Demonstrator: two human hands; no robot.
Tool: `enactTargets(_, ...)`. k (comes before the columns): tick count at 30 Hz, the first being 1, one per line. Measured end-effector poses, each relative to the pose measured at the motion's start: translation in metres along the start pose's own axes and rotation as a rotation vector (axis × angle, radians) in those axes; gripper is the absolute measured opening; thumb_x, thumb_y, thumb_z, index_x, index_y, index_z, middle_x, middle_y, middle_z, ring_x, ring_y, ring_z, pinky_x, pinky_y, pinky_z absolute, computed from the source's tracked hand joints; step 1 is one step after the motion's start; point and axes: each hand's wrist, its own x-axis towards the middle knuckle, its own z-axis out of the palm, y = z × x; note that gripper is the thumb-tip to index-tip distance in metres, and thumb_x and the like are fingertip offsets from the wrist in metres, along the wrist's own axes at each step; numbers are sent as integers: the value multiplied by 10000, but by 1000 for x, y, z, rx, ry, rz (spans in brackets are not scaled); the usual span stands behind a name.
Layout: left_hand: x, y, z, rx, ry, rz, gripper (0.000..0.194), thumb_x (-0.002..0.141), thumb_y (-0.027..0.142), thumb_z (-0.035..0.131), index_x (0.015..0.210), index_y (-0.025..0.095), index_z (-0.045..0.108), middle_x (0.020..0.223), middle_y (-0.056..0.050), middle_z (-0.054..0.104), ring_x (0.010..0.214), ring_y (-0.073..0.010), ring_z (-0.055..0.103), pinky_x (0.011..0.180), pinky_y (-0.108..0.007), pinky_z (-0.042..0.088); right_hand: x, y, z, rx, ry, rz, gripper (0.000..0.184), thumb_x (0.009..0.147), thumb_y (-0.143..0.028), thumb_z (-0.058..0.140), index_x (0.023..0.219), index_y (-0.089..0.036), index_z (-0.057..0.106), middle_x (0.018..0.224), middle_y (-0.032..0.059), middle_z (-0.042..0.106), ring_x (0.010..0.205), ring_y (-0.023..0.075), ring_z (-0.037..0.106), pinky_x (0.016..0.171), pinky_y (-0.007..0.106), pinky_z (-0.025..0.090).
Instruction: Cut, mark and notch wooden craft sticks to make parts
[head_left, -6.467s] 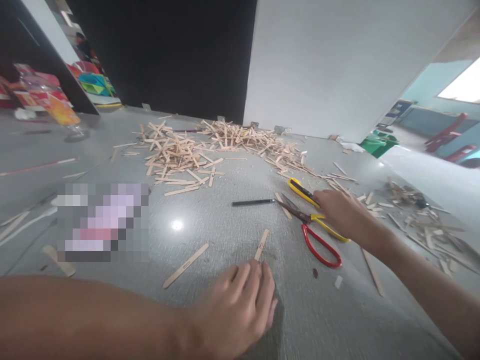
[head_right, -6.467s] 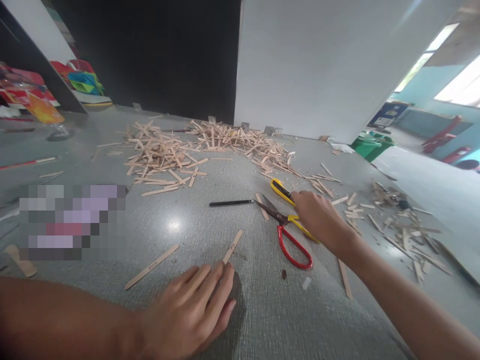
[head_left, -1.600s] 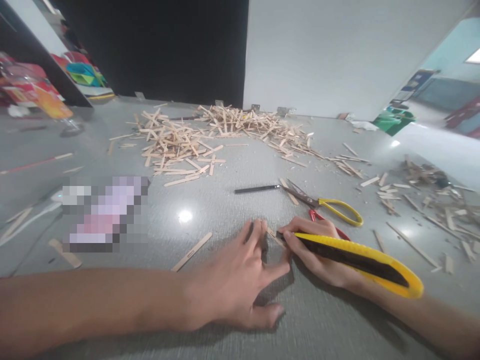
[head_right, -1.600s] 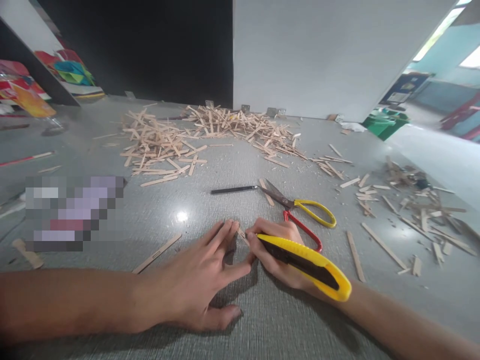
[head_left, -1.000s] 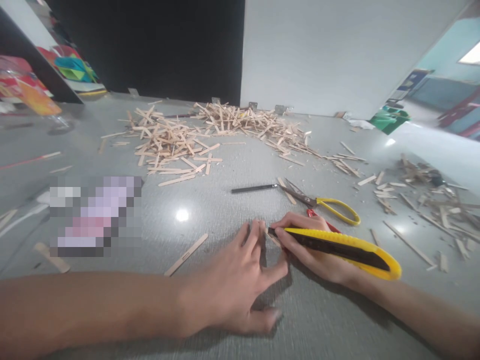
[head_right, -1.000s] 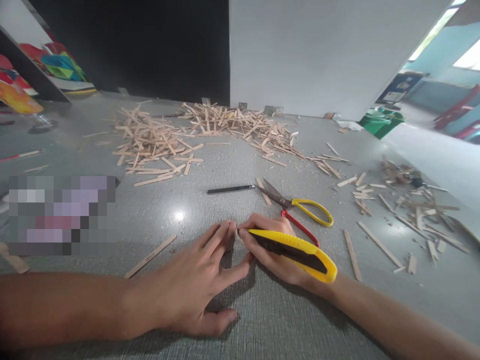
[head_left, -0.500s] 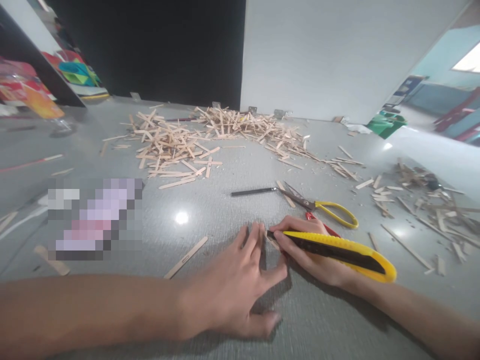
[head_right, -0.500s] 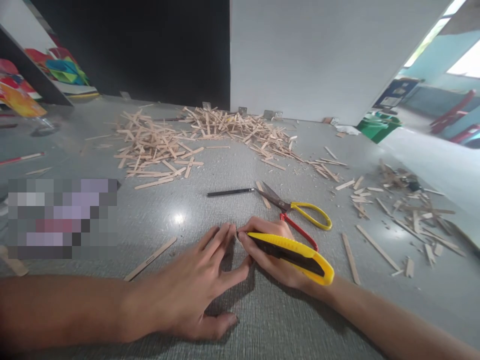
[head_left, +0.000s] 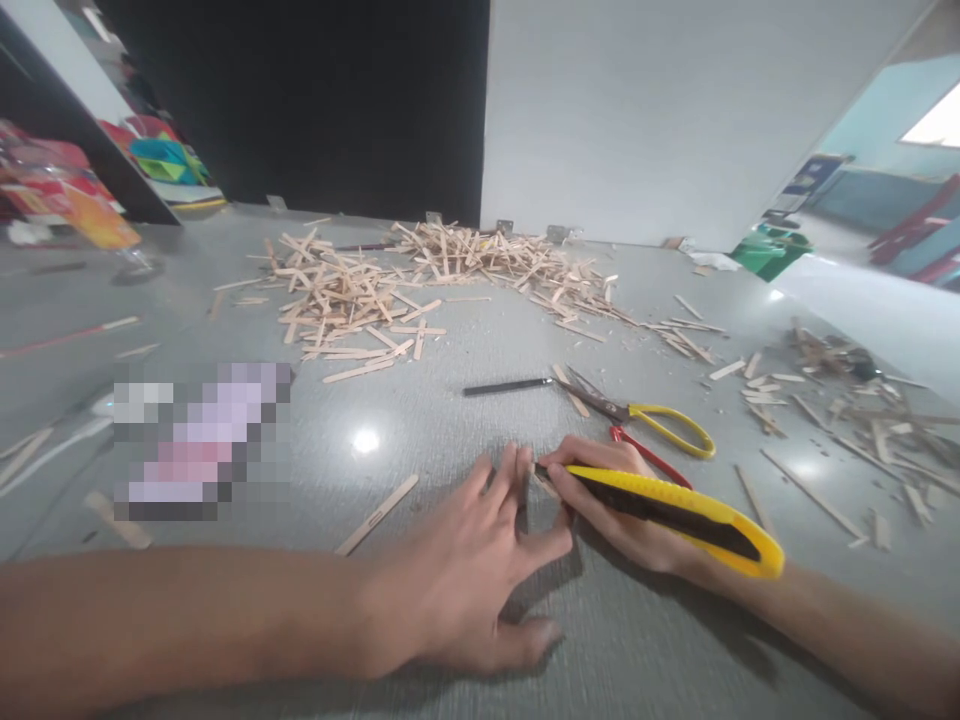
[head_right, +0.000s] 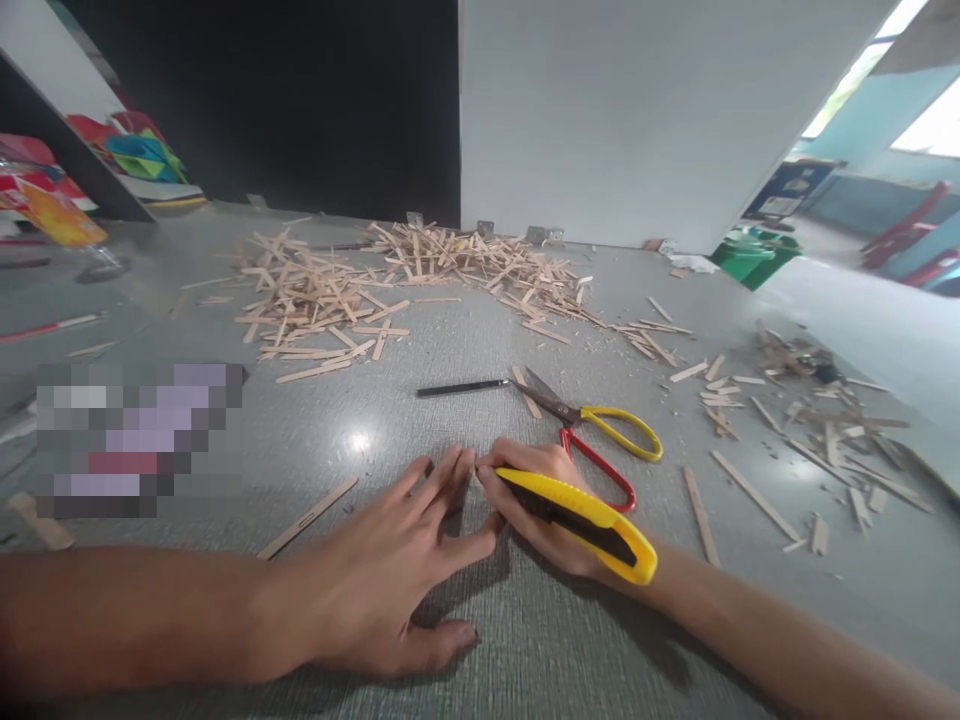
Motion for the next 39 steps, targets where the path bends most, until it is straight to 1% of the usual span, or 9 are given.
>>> enactTargets(4, 1, 3, -6, 26, -7, 12, 632, 924, 604, 560, 1368, 155, 588, 1572, -277, 431, 1494, -532, 274, 1192, -716, 155, 1, -3, -1, 6, -2, 4, 277, 1051, -353, 509, 841, -204, 610, 667, -13, 616, 561, 140, 562, 542, 283, 408)
enactTargets(8, 2, 3, -6, 62, -5, 10, 641, 934, 614, 547, 1383, 157, 581, 1530, -296, 475, 1479, -550, 293, 1157, -762, 154, 2, -4, 0, -1, -3, 2, 317, 1046, -379, 509, 801, -196, 593, 638, -17, 587, 532, 133, 530, 514, 282, 378)
enactTargets(12, 1, 2, -2, 75, 8, 28, 669, 948, 637, 498, 1406, 153, 560, 1517, -301, 489, 1476, -551, 300, 1139, -780, 167, 2, -3, -1, -30, -15, 10, 353, 1048, -403, 509, 766, -201, 571, 616, -28, 568, 510, 127, 508, 511, 291, 353)
enactTargets(19, -1, -1, 1, 73, 31, 43, 687, 958, 639, 477, 1454, 165, 512, 1540, -291, 466, 1486, -543, 286, 1134, -794, 151, 0, 0, -2, -46, -14, 13, 342, 1054, -400, 493, 791, -203, 585, 615, -23, 605, 508, 130, 535, 529, 298, 361)
enactTargets(27, 0, -2, 0, 113, 34, 64, 726, 966, 647, 460, 1495, 151, 470, 1508, -320, 487, 1469, -566, 302, 1111, -813, 181, 1, -4, -3, -84, -5, 22, 381, 1054, -421, 447, 775, -205, 589, 583, -6, 627, 495, 145, 566, 509, 308, 344)
enactTargets(35, 0, 0, -2, 139, 23, 71, 706, 978, 628, 441, 1490, 144, 474, 1472, -352, 504, 1462, -571, 310, 1097, -824, 201, -1, 0, -2, -63, -6, 16, 361, 1045, -389, 482, 724, -227, 521, 577, -31, 613, 483, 130, 552, 563, 308, 380)
enactTargets(39, 1, -1, -3, 128, 20, 77, 716, 965, 625, 482, 1486, 135, 485, 1473, -364, 494, 1450, -588, 312, 1100, -824, 191, -2, -1, -1, -33, 21, 11, 319, 1038, -379, 485, 781, -219, 585, 585, -24, 614, 496, 139, 559, 546, 299, 395)
